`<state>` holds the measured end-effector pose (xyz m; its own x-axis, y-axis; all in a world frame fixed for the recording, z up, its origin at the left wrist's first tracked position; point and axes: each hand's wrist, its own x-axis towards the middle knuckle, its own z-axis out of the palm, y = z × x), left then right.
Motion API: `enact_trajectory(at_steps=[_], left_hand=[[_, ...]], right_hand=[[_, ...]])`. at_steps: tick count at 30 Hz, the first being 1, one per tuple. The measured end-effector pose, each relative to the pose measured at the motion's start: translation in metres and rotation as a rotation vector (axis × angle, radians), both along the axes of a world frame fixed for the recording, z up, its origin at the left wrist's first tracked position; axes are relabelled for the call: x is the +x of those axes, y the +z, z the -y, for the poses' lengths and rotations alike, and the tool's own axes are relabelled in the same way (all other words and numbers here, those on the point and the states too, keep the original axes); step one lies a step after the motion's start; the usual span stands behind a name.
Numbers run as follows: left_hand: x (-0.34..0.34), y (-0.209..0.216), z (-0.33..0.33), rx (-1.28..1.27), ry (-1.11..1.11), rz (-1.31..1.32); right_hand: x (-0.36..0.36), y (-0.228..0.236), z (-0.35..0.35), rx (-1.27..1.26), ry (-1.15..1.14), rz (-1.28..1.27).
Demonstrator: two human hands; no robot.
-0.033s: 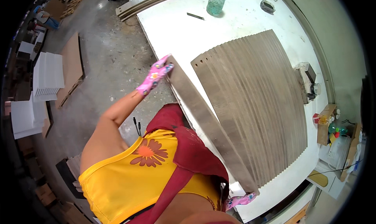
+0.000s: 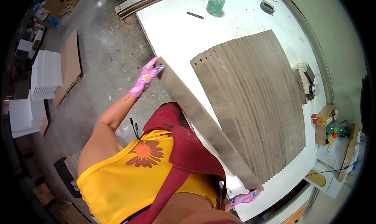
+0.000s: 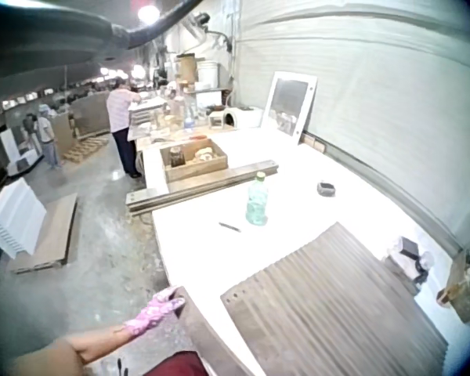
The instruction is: The person sorts through a stack of grooved wood panels on a workbench, marking some with a pen and moving a curved wooden strip aside.
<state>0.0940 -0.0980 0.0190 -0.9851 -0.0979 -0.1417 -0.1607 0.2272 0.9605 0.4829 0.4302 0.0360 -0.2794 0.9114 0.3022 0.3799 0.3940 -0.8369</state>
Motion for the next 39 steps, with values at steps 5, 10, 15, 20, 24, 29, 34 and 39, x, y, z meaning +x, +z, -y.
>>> enact_trajectory(at_steps=[5,10,15,20,24,29,34,39], left_hand=[[0.075,-0.009,0.085,-0.004,0.347,0.156],[0.147,0.009,0.159,-0.055,0.615,0.17],[0.203,0.003,0.244,0.111,0.877,0.082],[0.299,-0.037,0.315,-0.101,1.066,0.121],[0.331,-0.084,0.35,-0.006,1.164,0.147],[0.325,-0.067,0.338,0.135,1.29,0.3],[0.314,-0.052,0.339,0.147,1.187,0.295],[0.321,-0.056,0.332,0.28,1.307,0.266]], right_hand=[[-0.099,0.037,-0.038,-0.035,0.322,0.122],[-0.24,0.058,-0.007,-0.127,0.578,0.241],[-0.399,0.072,0.117,0.213,1.128,0.188],[-0.553,0.041,0.319,0.23,1.32,0.546],[-0.607,0.019,0.414,0.081,1.405,0.859],[-0.661,-0.019,0.441,0.598,1.387,0.882],[-0.714,-0.029,0.401,0.865,1.317,0.886],[-0.714,-0.03,0.403,0.871,1.348,0.999]])
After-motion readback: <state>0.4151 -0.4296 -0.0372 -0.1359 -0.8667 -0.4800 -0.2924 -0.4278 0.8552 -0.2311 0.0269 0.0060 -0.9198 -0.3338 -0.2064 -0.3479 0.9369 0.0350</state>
